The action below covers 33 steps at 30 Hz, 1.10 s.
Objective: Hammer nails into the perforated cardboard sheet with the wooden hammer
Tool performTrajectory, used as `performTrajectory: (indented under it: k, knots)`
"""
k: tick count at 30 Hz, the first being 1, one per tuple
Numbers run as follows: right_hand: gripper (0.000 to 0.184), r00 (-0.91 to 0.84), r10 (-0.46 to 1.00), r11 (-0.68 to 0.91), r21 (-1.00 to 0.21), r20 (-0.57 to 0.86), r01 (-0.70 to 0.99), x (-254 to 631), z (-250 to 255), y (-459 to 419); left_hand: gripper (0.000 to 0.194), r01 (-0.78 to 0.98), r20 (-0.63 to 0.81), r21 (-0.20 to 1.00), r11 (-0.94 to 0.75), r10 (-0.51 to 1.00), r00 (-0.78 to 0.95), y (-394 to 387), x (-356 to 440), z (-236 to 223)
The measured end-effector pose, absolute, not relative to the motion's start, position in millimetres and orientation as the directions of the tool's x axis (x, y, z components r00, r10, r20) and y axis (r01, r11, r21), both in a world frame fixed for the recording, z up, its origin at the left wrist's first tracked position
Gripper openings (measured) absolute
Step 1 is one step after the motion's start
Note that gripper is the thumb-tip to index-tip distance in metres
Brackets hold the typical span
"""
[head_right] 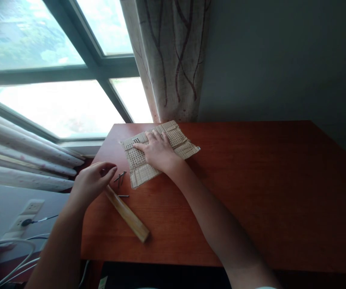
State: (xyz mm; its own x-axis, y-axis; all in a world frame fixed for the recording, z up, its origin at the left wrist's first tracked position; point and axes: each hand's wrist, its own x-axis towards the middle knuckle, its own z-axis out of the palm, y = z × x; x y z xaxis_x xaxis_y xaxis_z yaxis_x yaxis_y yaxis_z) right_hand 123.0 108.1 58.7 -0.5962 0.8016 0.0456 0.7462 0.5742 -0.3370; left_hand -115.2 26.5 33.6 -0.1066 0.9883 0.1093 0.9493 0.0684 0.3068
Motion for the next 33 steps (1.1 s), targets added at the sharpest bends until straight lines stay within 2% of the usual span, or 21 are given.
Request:
performTrajectory:
  k: [4,8,22,27,30,33]
  knots:
    - [0.057,-0.597,0.801,0.574,-0.342,0.044,0.744,123,57,109,0.024,0.920,0.258,0.392,-0.015,0.962,-0.094,42,-103,44]
    - [0.056,-0.601,0.797,0.582,-0.345,0.062,0.736,123,56,110,0.024,0.872,0.332,0.473,-0.129,0.942,-0.040,64,-88,48]
    - [0.056,-0.602,0.796,0.586,-0.332,0.064,0.739,124,58,110,0.022,0.847,0.371,0.488,-0.213,0.928,0.021,104,-65,56]
    - [0.052,-0.597,0.800,0.578,-0.339,0.059,0.742,124,61,108,0.019,0.841,0.481,0.496,-0.218,0.875,-0.057,109,-59,56]
    - [0.052,-0.595,0.802,0.572,-0.347,0.051,0.743,123,59,109,0.020,0.811,0.537,0.554,-0.190,0.825,-0.173,109,-60,65]
    - [0.052,-0.595,0.802,0.573,-0.352,0.054,0.740,123,56,111,0.023,0.778,0.531,0.611,-0.145,0.804,-0.267,101,-68,80]
